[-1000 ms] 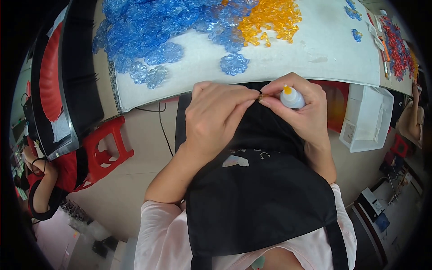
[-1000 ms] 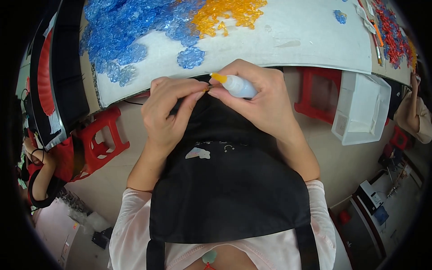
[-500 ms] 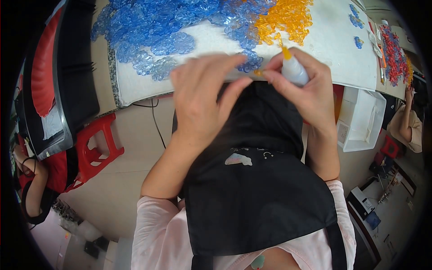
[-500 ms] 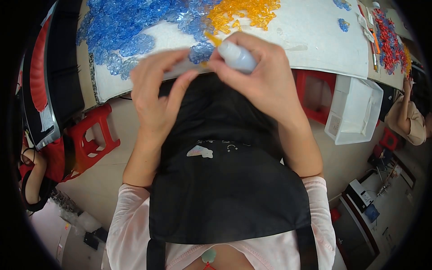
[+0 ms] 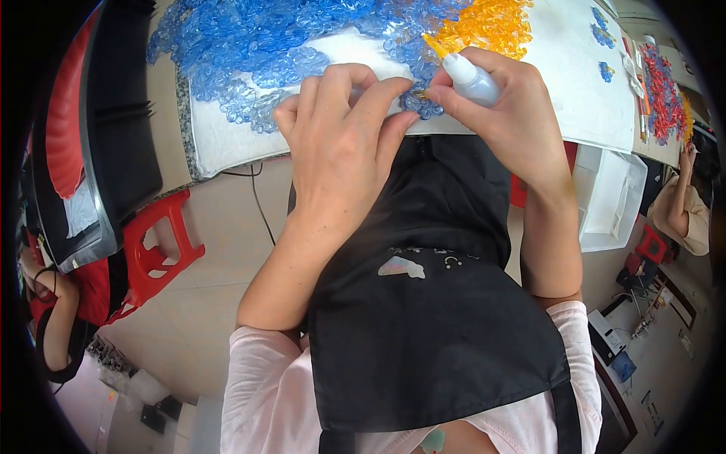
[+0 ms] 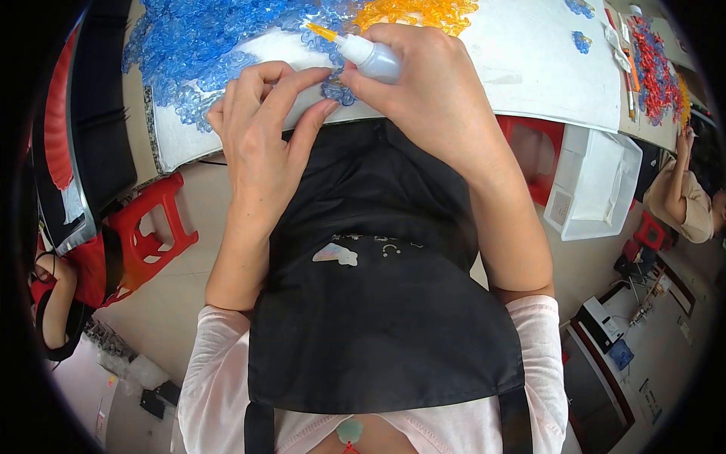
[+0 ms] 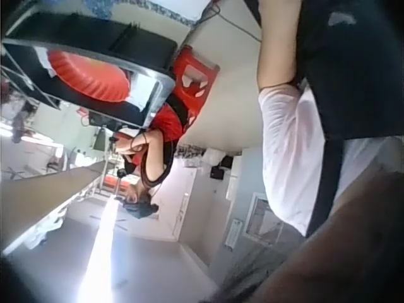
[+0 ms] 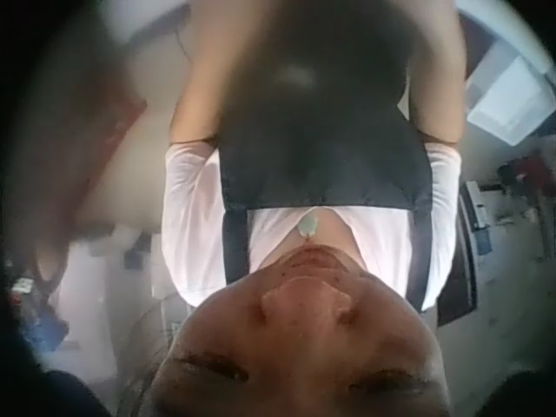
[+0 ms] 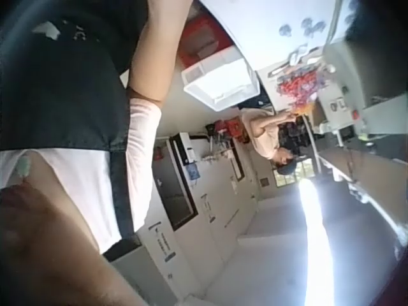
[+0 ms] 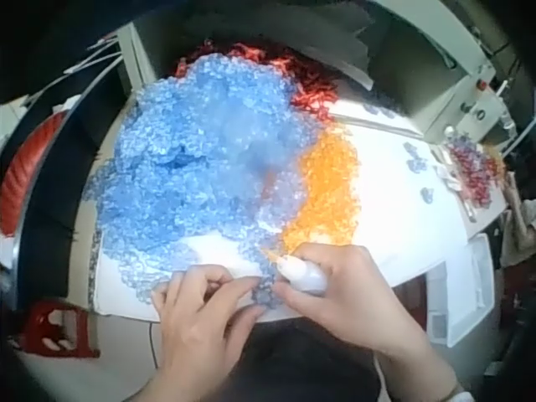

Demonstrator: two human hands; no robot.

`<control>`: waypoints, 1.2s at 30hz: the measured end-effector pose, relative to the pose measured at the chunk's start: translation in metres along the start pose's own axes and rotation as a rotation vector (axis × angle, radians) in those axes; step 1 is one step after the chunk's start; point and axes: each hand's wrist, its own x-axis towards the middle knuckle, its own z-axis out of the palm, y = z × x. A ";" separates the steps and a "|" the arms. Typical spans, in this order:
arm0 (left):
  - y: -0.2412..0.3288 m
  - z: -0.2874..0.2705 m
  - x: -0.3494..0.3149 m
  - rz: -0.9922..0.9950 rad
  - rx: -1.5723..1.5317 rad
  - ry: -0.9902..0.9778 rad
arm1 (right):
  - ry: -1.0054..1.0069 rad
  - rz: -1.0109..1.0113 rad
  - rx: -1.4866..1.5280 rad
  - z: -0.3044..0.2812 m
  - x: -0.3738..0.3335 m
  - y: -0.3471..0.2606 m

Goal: Apply glue to blue plastic flower-shaped components and bond them together or to a base.

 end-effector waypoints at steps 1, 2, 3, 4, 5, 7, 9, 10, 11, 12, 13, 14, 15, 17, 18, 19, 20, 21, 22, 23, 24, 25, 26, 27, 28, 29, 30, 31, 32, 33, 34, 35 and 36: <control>0.000 0.000 0.000 -0.001 0.000 -0.001 | 0.001 -0.012 -0.009 0.000 0.000 0.001; -0.001 0.000 0.000 0.005 -0.003 0.007 | 0.001 -0.025 -0.018 0.000 0.001 0.001; -0.001 0.001 0.001 0.011 -0.006 0.016 | 0.001 -0.024 -0.017 0.000 0.001 0.000; -0.001 0.001 0.000 0.010 -0.006 0.014 | -0.001 -0.013 -0.041 0.000 0.001 -0.001; -0.002 0.001 0.000 0.011 -0.007 0.018 | -0.002 -0.003 -0.065 0.000 0.002 -0.002; -0.002 0.002 0.000 0.012 -0.009 0.021 | -0.003 -0.009 -0.068 0.002 0.001 -0.004; -0.002 0.002 0.000 0.015 -0.002 0.026 | -0.004 -0.015 -0.073 0.002 0.001 -0.003; -0.002 0.002 0.000 0.015 -0.003 0.026 | 0.003 -0.029 -0.086 0.002 0.001 -0.003; -0.002 0.002 0.000 0.014 -0.005 0.024 | 0.009 -0.044 -0.099 0.002 0.001 -0.002; -0.002 0.002 0.000 0.012 -0.007 0.022 | 0.009 -0.044 -0.099 0.002 0.001 -0.003; -0.002 0.002 0.000 0.012 -0.008 0.021 | 0.009 -0.048 -0.115 0.003 0.002 -0.002; -0.002 0.003 0.000 0.014 -0.010 0.025 | 0.009 -0.052 -0.131 0.003 0.002 -0.002; -0.003 0.003 0.000 0.015 -0.012 0.028 | 0.009 -0.051 -0.131 0.003 0.002 -0.002; -0.003 0.003 0.000 0.015 -0.009 0.028 | 0.034 -0.091 -0.174 0.003 0.002 -0.004; -0.003 0.003 0.000 0.016 -0.007 0.029 | 0.034 -0.090 -0.173 0.003 0.003 -0.004; -0.002 0.003 0.000 0.016 -0.008 0.029 | 0.036 -0.116 -0.199 0.003 0.003 -0.005; -0.002 0.003 0.000 0.015 -0.009 0.032 | 0.039 -0.141 -0.224 0.002 0.004 -0.006; -0.002 0.003 0.000 0.014 -0.010 0.035 | 0.039 -0.141 -0.224 0.000 0.005 -0.010; -0.002 0.003 0.000 0.014 -0.012 0.034 | -0.026 -0.075 -0.197 -0.003 0.006 -0.015; -0.002 0.003 0.000 0.012 -0.015 0.033 | -0.090 -0.008 -0.170 -0.005 0.007 -0.018; -0.001 0.002 0.001 0.009 -0.019 0.031 | -0.089 -0.007 -0.170 -0.006 0.008 -0.019; -0.001 0.003 0.001 0.009 -0.018 0.030 | -0.101 0.012 -0.163 -0.006 0.009 -0.020; -0.001 0.003 0.001 0.011 -0.017 0.034 | -0.113 0.030 -0.155 -0.006 0.009 -0.019; -0.001 0.003 0.000 0.013 -0.016 0.037 | -0.113 0.031 -0.153 -0.006 0.010 -0.018; -0.001 0.003 0.000 0.013 -0.016 0.036 | -0.115 0.009 -0.162 -0.006 0.010 -0.017; -0.002 0.004 0.000 0.013 -0.017 0.044 | -0.116 -0.013 -0.171 -0.006 0.011 -0.016; -0.002 0.004 0.000 0.014 -0.019 0.052 | -0.117 -0.012 -0.170 -0.006 0.011 -0.017; -0.002 0.004 0.000 0.013 -0.020 0.051 | -0.136 0.017 -0.163 -0.007 0.012 -0.018; -0.002 0.004 0.000 0.012 -0.016 0.050 | -0.156 0.046 -0.156 -0.007 0.012 -0.019; -0.002 0.004 0.000 0.010 -0.012 0.049 | -0.156 0.047 -0.157 -0.007 0.012 -0.017; -0.002 0.004 0.000 0.011 -0.014 0.048 | -0.149 -0.005 -0.174 -0.007 0.012 -0.015; -0.002 0.005 0.000 0.013 -0.013 0.052 | -0.142 -0.058 -0.192 -0.006 0.012 -0.013; -0.002 0.005 0.000 0.014 -0.012 0.056 | -0.141 -0.055 -0.193 -0.006 0.011 -0.014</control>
